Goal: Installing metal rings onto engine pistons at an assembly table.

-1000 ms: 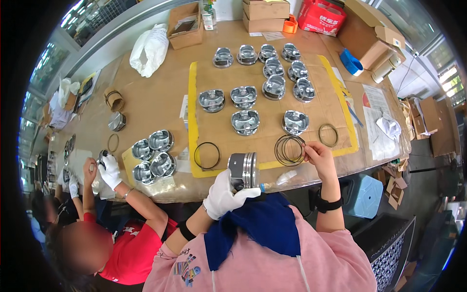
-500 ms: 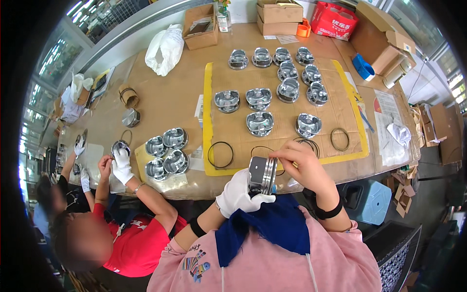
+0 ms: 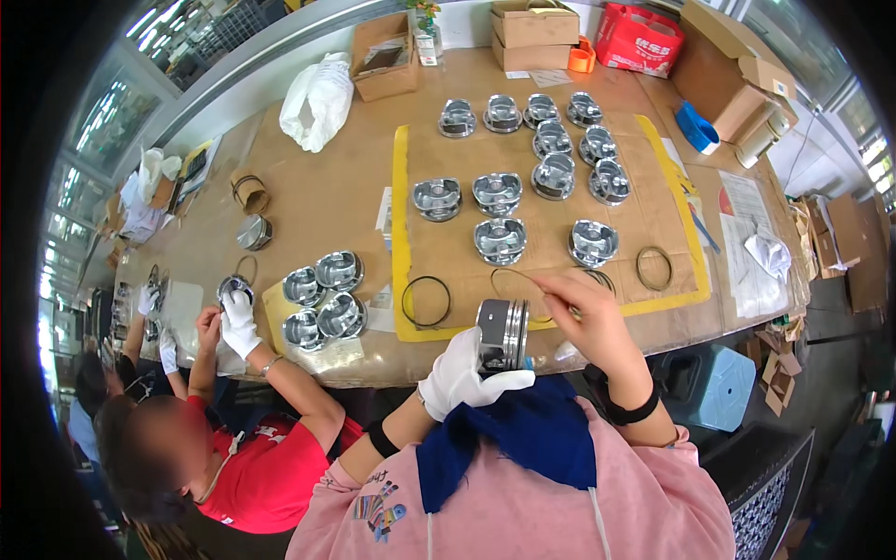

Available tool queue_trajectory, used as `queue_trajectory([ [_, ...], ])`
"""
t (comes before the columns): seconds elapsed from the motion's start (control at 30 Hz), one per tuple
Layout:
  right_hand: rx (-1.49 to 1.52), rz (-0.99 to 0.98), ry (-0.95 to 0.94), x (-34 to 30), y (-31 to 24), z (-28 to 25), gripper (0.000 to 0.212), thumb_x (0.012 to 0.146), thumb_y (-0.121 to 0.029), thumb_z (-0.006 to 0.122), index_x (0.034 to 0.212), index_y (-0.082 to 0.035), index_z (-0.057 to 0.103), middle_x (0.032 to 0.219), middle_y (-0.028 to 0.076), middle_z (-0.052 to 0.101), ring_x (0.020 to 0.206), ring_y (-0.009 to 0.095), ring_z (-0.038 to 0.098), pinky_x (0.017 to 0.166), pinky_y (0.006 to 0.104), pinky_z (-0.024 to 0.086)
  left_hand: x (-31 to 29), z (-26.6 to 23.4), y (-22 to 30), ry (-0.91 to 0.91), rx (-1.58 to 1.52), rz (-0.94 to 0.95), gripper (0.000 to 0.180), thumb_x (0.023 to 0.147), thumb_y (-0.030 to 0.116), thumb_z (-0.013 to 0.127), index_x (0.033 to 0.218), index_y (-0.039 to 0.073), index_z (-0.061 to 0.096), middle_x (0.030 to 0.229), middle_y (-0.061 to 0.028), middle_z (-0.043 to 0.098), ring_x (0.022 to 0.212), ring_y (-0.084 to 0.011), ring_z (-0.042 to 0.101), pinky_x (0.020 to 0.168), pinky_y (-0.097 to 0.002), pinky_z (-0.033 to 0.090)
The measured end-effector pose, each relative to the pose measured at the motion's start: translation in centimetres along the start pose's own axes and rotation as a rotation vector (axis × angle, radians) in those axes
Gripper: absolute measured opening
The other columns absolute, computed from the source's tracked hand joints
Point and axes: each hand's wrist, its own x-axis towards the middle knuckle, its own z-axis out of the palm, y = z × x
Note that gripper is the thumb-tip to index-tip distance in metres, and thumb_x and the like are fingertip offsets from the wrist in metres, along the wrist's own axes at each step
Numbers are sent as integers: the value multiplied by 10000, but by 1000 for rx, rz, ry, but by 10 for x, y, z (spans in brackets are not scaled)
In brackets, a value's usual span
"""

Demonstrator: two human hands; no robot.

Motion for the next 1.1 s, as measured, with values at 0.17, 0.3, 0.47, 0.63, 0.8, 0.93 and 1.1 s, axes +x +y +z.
queue_trajectory([
  [0.17,-17,9,13,-11,-16,-13,336,710,95,608,1033,5,619,762,109,595,657,238,579,565,289,449,3,6,-24,113,-177,118,519,693,280,796,1024,-28,542,930,-103,611,856,-160,573,783,-305,466],
  [0.3,16,-270,26,-24,-15,-1,329,665,64,645,976,-43,650,771,84,614,643,223,590,533,300,453,3,6,-25,82,-224,95,605,705,216,790,1163,-23,473,1068,-108,583,999,-174,545,892,-315,425],
  [0.47,-42,-284,-27,-27,-10,9,328,651,33,670,959,-77,660,765,72,614,621,229,586,515,313,454,1,4,-22,51,-245,90,592,706,183,782,1164,-10,459,1076,-101,572,1006,-169,534,903,-313,416],
  [0.63,-51,-254,-34,-27,-9,10,313,658,21,676,954,-80,664,765,72,617,618,232,591,519,309,457,0,5,-27,61,-231,94,574,700,178,783,1145,-2,467,1059,-95,572,994,-167,532,899,-313,417],
  [0.8,-53,-255,-16,-26,-12,11,301,663,14,675,950,-79,666,759,72,617,614,232,592,519,310,457,1,3,-25,48,-184,98,580,693,179,790,1144,3,469,1053,-93,570,993,-167,526,898,-312,415],
  [0.93,-61,-254,-13,-26,-12,11,302,662,12,676,950,-79,667,759,69,617,618,231,594,522,314,459,1,5,-22,55,-229,110,564,700,178,786,1136,2,475,1044,-95,572,984,-175,531,892,-314,418],
  [1.1,-69,-207,-34,-26,-15,11,263,671,-8,687,923,-78,653,748,68,611,612,233,591,526,313,457,1,4,-25,51,-183,131,558,704,195,787,1127,-1,481,1036,-104,578,965,-177,538,873,-316,425],
])
